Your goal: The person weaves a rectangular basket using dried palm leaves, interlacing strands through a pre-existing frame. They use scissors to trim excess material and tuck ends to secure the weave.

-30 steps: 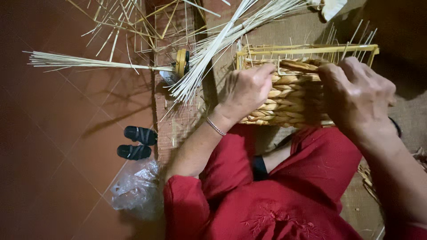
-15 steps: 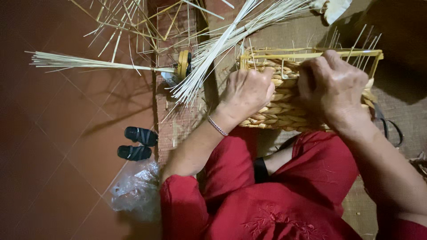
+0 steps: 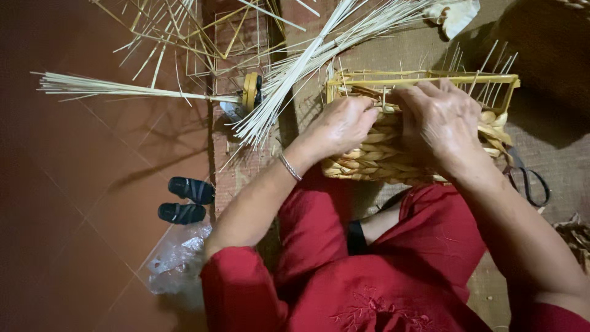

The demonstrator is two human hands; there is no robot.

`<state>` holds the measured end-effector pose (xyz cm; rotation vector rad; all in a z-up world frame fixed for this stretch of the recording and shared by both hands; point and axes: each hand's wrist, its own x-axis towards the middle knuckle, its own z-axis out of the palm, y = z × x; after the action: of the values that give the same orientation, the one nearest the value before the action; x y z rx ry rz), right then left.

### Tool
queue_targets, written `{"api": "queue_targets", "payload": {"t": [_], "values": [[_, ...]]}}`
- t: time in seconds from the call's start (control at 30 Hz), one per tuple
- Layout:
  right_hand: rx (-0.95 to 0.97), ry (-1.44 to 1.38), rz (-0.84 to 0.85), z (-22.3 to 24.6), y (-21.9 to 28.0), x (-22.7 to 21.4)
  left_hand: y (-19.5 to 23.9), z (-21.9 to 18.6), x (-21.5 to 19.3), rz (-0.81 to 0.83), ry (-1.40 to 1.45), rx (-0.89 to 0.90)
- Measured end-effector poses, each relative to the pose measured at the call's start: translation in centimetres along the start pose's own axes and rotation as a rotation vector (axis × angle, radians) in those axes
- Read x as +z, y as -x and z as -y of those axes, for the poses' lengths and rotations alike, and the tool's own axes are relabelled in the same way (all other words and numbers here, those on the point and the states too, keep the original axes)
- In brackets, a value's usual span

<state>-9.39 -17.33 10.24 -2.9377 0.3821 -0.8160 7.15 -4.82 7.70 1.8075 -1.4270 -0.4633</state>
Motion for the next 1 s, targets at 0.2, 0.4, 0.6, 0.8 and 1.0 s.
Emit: {"api": "queue_targets", "payload": {"t": [0.2, 0.4, 0.6, 0.8, 1.0], "values": [[-0.003, 0.005, 0.116, -0.6, -0.7, 2.3, -0.2, -2.3, -1.8, 0.198, 0.481, -0.544], [-0.028, -0.057, 0.011, 0.4, -0.3, 1.6, 1.2, -2.2, 1.6, -0.079, 0.94, -0.486], [-0.064, 0.016, 0.054, 0.3, -0.5, 1.4, 1.2, -3.2, 3.2, -0.253, 0.956, -0.403], [-0.082, -0.095, 0.093, -0.4, 1.0, -1.7, 4.0, -1.9, 2.1, -0.232, 0.618, -0.179], [0.07, 0.125, 0.369, 0.4, -1.1, -1.1, 6.3, 1.2, 1.9, -0.469, 0.607, 0.056]]}}
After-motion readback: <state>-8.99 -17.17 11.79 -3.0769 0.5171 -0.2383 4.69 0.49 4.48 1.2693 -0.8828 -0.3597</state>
